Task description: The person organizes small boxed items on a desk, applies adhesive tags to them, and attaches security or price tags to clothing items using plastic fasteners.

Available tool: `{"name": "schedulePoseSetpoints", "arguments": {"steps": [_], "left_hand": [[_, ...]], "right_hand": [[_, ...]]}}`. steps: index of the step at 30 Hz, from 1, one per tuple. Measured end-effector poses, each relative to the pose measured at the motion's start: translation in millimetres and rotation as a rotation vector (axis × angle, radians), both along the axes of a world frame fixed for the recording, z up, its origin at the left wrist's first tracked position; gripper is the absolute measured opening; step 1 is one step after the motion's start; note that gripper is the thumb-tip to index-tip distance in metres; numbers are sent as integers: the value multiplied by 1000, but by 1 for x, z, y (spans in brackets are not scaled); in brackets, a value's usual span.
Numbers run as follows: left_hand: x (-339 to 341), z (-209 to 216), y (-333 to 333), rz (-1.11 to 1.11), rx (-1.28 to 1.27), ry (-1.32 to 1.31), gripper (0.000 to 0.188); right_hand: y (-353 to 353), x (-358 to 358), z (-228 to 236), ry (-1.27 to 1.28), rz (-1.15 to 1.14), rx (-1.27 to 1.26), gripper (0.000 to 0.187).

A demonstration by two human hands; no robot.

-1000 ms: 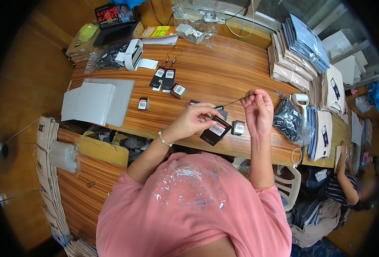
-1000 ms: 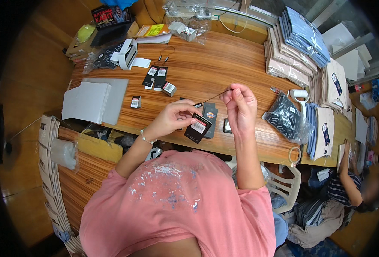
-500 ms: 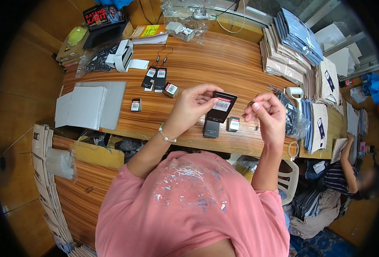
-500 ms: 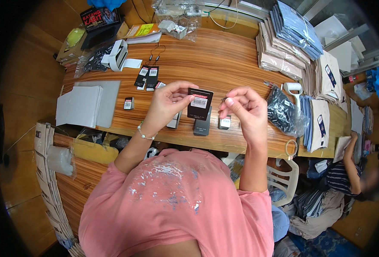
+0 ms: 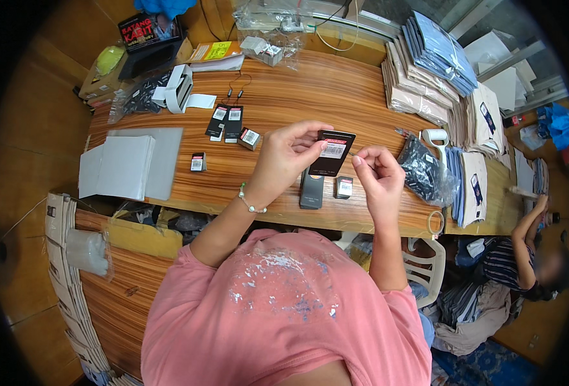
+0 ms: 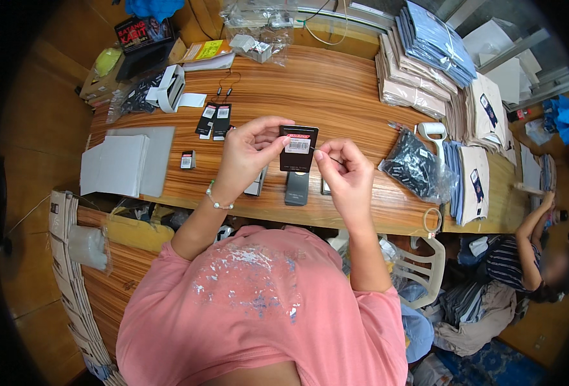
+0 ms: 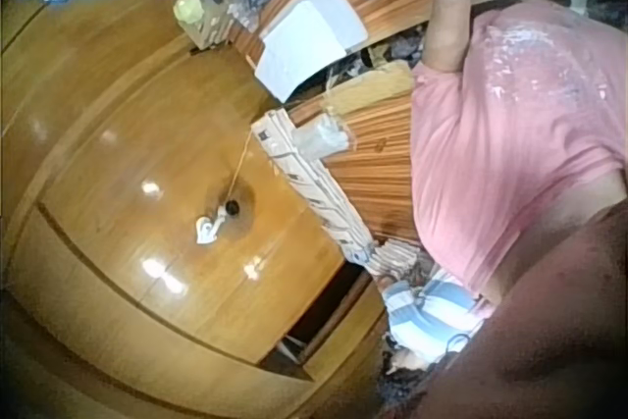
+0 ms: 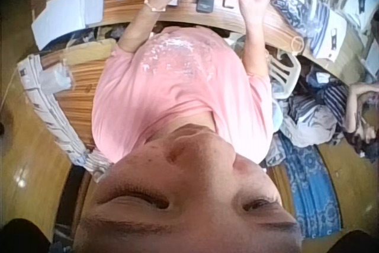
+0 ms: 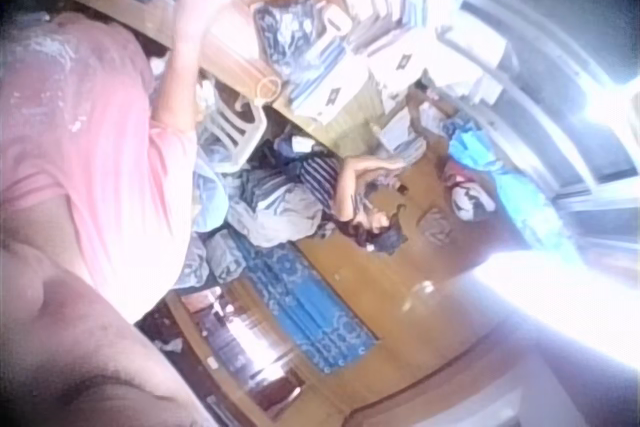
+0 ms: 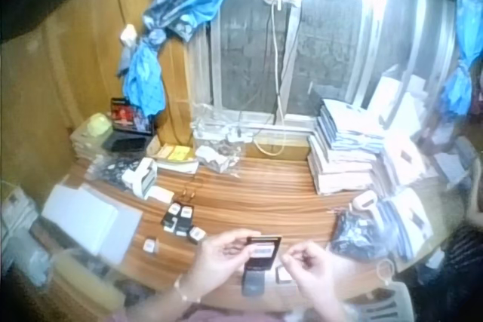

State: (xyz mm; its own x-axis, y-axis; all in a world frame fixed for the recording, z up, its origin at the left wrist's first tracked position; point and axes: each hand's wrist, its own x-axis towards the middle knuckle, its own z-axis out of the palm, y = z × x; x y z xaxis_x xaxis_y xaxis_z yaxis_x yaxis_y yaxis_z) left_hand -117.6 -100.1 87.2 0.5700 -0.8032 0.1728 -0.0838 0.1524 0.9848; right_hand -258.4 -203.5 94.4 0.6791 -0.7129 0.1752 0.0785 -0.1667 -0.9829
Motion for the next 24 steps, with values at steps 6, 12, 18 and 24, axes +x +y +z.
{"name": "schedulePoseSetpoints", "arguments": {"steps": [6, 12, 18, 24], "left_hand": [[-7, -2, -1, -28, 10, 33, 25], [-11, -1, -2, -46, -31, -13, 22], [-12, -6, -4, -29, -41, -38, 21], [-9, -4, -6, -24, -9, -73, 18]], "right_hand": [[5, 16, -8, 17, -170, -523, 8], [6, 17, -12, 36, -202, -594, 8], [4, 19, -14, 60, -196, -537, 9], [3, 24, -21, 81, -215, -610, 10]]}}
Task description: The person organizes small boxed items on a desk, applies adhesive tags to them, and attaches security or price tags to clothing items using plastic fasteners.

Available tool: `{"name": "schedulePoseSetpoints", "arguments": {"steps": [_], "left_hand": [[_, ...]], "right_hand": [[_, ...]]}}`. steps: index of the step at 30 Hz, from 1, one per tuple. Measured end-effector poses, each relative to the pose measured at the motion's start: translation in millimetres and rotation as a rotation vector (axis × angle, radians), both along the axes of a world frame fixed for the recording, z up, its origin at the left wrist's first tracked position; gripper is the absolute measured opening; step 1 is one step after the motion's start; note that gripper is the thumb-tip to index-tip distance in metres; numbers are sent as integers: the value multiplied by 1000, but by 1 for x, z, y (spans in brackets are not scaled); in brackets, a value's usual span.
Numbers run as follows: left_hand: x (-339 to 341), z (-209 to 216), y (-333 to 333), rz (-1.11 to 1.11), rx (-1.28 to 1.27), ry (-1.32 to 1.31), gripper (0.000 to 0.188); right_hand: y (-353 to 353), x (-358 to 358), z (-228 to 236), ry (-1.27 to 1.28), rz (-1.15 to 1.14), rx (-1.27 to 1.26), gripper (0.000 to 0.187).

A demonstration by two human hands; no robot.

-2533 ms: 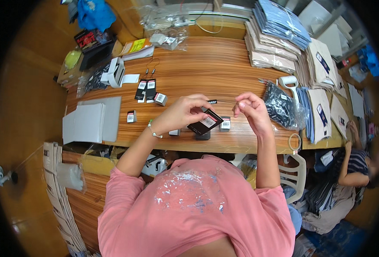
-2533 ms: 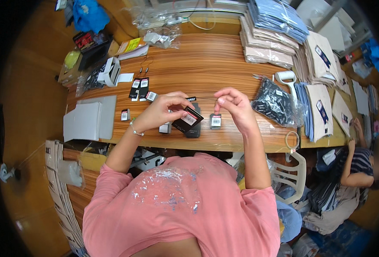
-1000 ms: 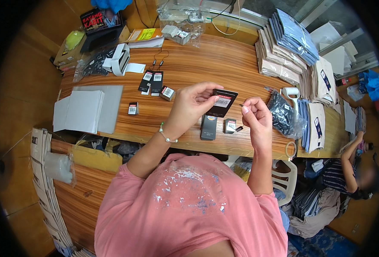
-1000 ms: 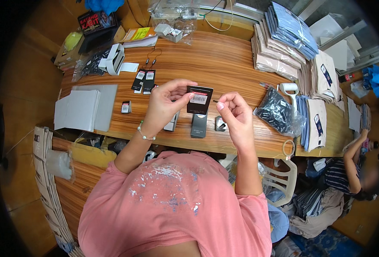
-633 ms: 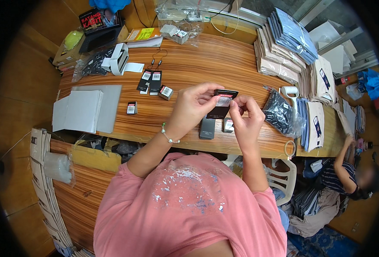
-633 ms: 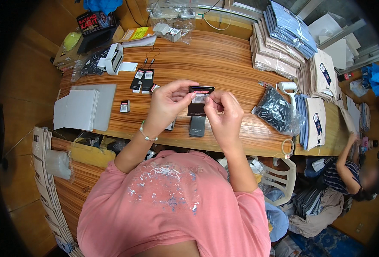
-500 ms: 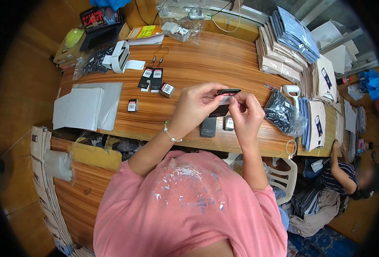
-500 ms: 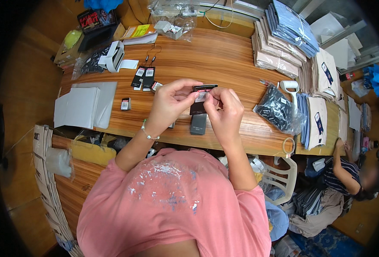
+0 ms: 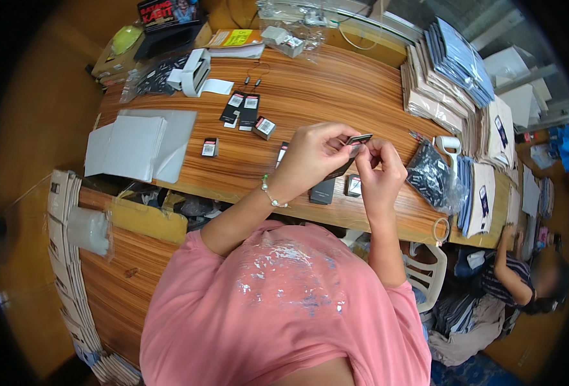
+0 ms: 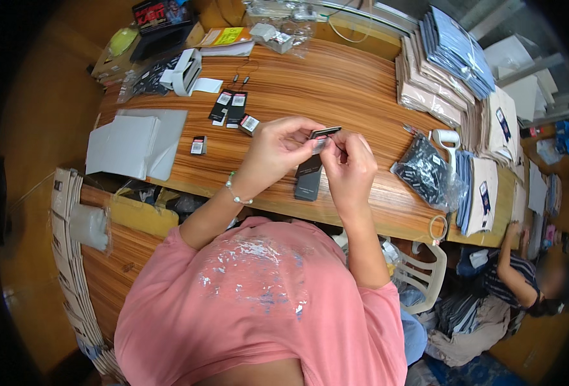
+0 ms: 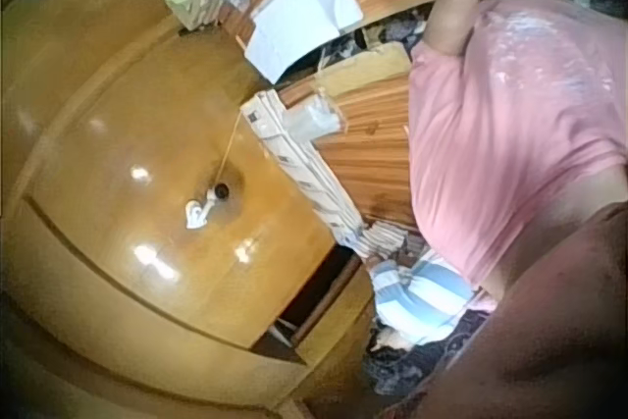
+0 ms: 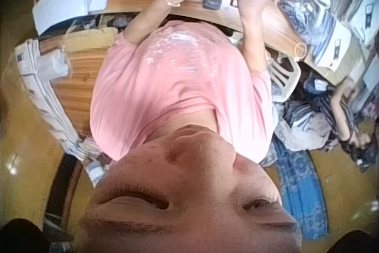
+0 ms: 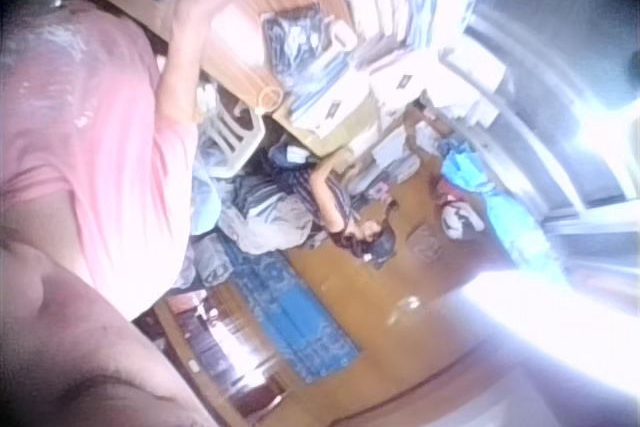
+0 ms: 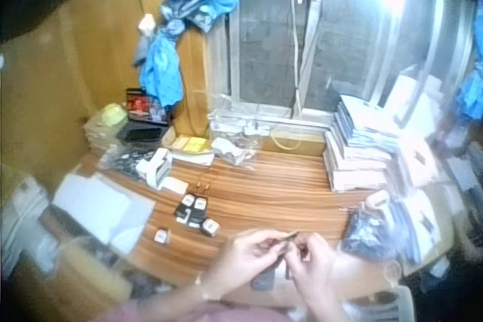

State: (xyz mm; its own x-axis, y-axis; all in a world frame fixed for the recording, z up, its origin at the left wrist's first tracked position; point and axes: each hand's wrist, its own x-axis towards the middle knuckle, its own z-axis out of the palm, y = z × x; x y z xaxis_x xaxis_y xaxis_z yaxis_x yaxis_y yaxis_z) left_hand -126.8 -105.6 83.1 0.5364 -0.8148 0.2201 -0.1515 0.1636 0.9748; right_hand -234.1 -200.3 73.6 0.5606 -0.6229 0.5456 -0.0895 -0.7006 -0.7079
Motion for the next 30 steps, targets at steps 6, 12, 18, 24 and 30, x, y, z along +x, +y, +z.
{"name": "schedulePoseSetpoints", "arguments": {"steps": [6, 12, 18, 24, 30], "left_hand": [[5, -20, 8, 98, -31, 17, 14], [13, -24, 33, 272, -42, -139, 19], [19, -16, 55, 444, -28, -191, 17], [22, -19, 68, 571, -30, -213, 17], [26, -14, 71, 498, -117, 50, 17]], "right_hand": [[11, 15, -6, 29, 45, -21, 9], [16, 32, -25, 65, 137, -70, 9], [29, 59, -22, -18, 291, -86, 13], [38, 75, -24, -38, 401, -62, 14], [39, 80, -11, -38, 446, 33, 6]]}}
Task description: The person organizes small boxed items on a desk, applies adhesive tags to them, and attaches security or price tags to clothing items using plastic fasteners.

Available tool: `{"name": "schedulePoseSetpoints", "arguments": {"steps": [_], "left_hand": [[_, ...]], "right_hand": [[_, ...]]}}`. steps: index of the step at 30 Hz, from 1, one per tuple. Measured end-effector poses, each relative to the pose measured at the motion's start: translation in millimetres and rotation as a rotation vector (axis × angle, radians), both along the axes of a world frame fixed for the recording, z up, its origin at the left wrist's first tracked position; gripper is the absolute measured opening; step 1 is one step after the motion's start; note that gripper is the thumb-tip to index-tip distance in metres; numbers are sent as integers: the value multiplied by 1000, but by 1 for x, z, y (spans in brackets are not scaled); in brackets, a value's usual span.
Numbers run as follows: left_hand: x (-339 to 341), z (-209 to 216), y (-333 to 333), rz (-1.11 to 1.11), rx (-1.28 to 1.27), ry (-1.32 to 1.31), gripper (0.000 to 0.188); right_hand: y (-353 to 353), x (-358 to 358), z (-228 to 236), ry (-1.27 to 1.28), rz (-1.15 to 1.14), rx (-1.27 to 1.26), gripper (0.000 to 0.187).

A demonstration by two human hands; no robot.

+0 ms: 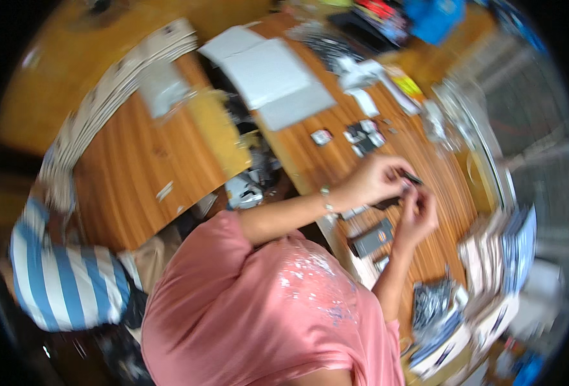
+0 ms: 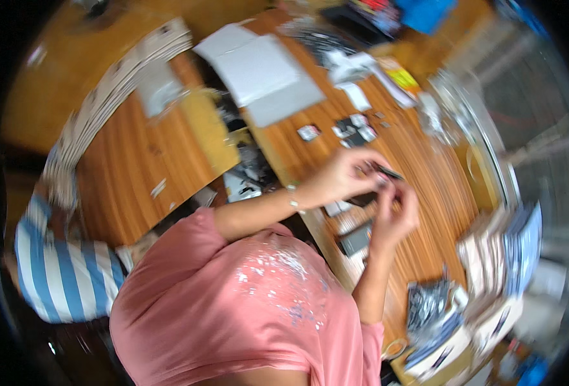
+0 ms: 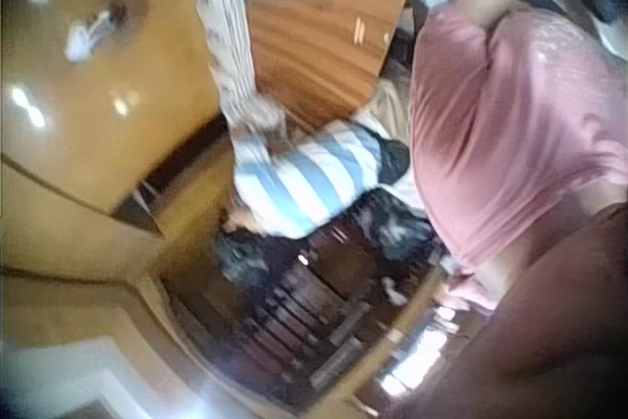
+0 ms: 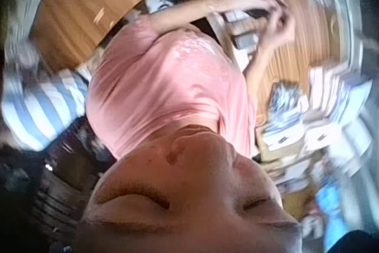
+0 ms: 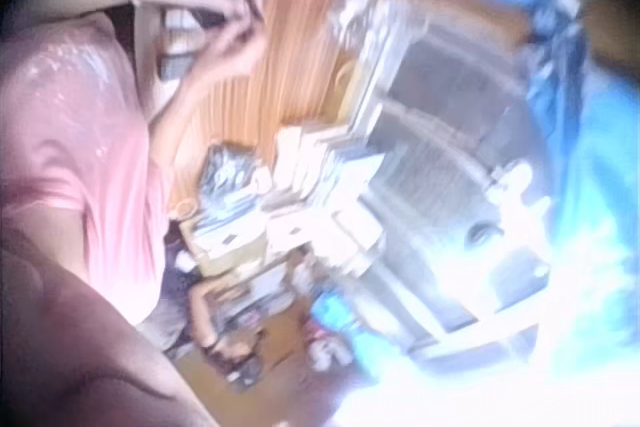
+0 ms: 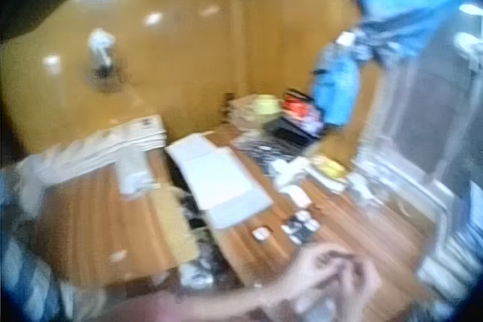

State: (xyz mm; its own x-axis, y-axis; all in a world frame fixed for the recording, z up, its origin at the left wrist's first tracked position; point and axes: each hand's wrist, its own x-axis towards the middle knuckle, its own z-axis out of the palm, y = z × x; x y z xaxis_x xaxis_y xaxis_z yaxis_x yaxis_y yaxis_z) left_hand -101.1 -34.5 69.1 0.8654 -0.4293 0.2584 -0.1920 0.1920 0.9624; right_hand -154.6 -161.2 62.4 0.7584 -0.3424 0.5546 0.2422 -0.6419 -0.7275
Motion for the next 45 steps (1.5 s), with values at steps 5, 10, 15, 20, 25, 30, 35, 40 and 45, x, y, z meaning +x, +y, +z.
{"name": "schedulePoseSetpoints", "arguments": {"steps": [5, 10, 15, 20, 25, 30, 35, 40, 45], "left_hand": [[-1, 16, -11, -82, -54, 78, 25], [-6, 26, -38, -152, 16, -1, 26], [-17, 25, -63, -294, 10, 10, 24], [-26, 24, -82, -397, 30, -9, 22], [-32, 14, -95, -477, -4, -20, 22], [-37, 17, -102, -492, 38, -76, 21], [-43, 21, -105, -514, 111, -90, 20], [-47, 20, -116, -514, 134, -208, 20], [-51, 23, -122, -531, 168, -354, 20]], "right_hand": [[-10, -9, 23, -75, 27, 23, 6], [-28, -31, 28, -118, -104, 27, 8], [-45, -50, 26, -156, -239, 17, 8], [-53, -67, 26, -137, -359, 6, 7], [-58, -80, 27, -110, -422, -9, 8], [-59, -89, 29, -77, -471, -37, 8], [-63, -97, 31, 11, -503, -148, 7], [-68, -104, 30, 42, -544, -128, 7], [-69, -113, 32, 73, -586, -57, 6]]}}
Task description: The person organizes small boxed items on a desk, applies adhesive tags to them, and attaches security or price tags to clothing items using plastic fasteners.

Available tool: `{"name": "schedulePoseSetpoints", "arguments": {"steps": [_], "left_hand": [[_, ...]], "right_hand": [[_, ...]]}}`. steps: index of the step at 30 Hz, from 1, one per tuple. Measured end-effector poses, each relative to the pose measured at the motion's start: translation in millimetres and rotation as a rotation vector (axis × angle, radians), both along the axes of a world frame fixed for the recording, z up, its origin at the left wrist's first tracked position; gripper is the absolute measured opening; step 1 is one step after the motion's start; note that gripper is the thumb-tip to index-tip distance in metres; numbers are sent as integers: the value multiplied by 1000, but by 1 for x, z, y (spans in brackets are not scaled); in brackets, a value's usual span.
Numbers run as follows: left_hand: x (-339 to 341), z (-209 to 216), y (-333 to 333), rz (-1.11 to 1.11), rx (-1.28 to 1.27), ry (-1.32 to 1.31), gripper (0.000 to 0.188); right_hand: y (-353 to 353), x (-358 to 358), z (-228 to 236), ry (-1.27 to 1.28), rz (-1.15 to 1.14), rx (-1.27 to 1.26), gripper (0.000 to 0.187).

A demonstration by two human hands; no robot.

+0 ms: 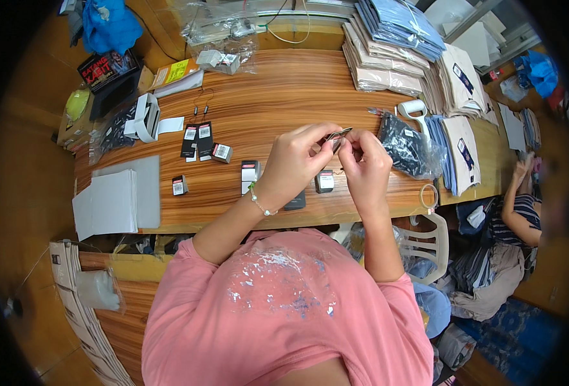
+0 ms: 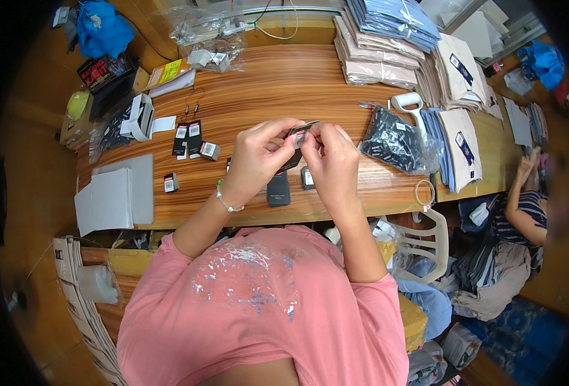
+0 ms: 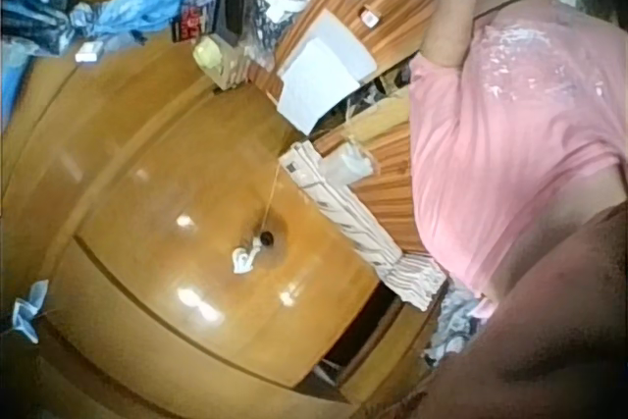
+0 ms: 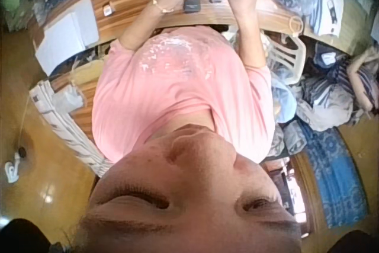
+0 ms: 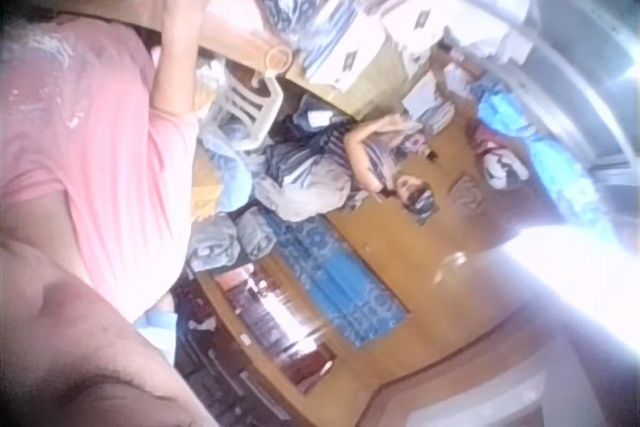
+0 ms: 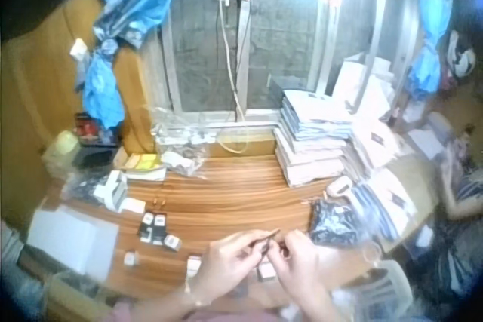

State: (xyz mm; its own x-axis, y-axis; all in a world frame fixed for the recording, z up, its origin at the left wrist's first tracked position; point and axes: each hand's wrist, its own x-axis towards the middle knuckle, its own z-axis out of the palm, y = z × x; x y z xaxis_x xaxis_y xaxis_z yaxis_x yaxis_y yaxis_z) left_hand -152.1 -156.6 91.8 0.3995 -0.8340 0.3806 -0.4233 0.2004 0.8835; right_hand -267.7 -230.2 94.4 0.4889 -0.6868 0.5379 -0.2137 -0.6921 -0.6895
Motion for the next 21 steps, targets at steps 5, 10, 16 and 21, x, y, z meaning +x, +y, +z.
{"name": "schedulePoseSetpoints", "arguments": {"steps": [5, 10, 16, 21], "left_hand": [[-4, -2, -7, -19, 16, -101, 19], [-9, -8, -16, -22, 2, -206, 20], [-12, -18, -26, -69, 86, -189, 19], [-6, -27, -33, -45, 19, -98, 19]], "right_hand": [[-5, -8, -5, -65, 10, 251, 4], [-15, -12, -18, -206, 50, 476, 5], [-32, -18, -43, -371, 162, 869, 4], [-27, -16, -40, -333, 132, 717, 7]]}}
